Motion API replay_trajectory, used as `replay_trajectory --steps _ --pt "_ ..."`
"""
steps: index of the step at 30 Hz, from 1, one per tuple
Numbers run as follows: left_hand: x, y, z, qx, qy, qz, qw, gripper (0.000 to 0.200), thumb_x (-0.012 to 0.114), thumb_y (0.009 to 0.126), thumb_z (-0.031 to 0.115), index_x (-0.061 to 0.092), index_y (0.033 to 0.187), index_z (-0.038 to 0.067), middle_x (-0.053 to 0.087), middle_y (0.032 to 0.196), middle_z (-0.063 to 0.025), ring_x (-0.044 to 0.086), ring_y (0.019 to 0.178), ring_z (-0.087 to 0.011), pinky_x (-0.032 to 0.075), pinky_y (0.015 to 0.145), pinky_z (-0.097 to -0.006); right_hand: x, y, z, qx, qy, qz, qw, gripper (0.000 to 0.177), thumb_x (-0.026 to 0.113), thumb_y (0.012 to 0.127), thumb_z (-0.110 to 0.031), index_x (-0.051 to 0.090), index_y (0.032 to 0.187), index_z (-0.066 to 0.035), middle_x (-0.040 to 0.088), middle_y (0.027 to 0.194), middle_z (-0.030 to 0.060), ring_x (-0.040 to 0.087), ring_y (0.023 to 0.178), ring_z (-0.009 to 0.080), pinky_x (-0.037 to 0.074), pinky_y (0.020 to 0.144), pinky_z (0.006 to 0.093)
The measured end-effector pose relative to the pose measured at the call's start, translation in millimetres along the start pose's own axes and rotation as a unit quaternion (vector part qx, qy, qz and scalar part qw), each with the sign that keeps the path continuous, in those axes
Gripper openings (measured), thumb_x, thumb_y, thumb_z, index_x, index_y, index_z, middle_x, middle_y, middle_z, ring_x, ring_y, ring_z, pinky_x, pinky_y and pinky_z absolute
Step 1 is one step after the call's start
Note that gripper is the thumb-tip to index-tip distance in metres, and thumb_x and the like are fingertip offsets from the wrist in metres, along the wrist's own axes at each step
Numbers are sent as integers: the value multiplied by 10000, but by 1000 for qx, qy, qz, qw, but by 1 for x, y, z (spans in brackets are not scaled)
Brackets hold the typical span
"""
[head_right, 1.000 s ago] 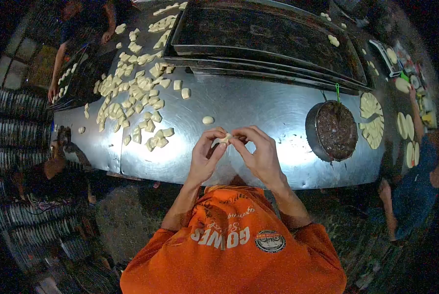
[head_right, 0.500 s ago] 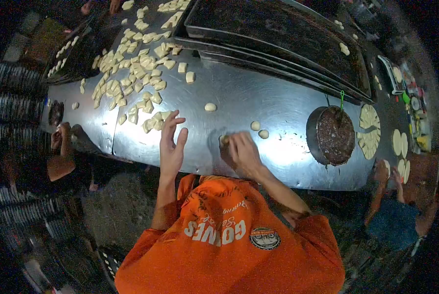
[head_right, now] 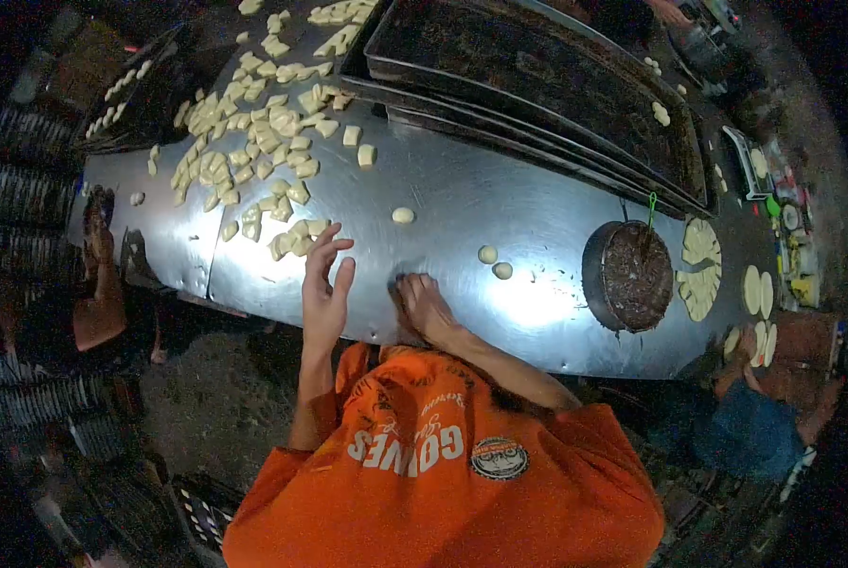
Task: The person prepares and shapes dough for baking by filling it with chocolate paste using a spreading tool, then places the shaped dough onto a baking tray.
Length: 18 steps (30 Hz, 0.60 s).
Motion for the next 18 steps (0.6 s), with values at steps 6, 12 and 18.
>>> replay_trajectory --steps 6,12,18 --pt "4 13 -2 5 31 -5 1000 228 643 946 179 638 1150 77 477 1418 -119 387 1347 -301 309 1114 -427 42 -16 93 124 221 39 966 304 582 876 -92 514 1139 45 517 1100 221 497 931 368 408 889 447" --pt "31 46 13 95 130 -103 982 291 679 927 185 615 1182 61 480 1420 -112 472 1312 -273 405 1068 -421 -48 -9 20 -11 34 41 999 345 613 768 11 547 1085 130 531 1011 268 499 990 431 431 866 515" --pt "96 73 -37 193 266 -258 908 325 676 862 44 611 1180 36 565 1285 -169 526 1192 -364 447 1007 -410 -19 6 60 171 77 40 981 280 572 797 22 492 1062 68 476 1076 241 443 1039 418 392 930 469"
Point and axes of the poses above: each hand's wrist, its own y-axis towards the middle knuckle, its own x-axis out of the palm, z = x × y, the point moved 9 cm from there along y, towards the middle knuckle
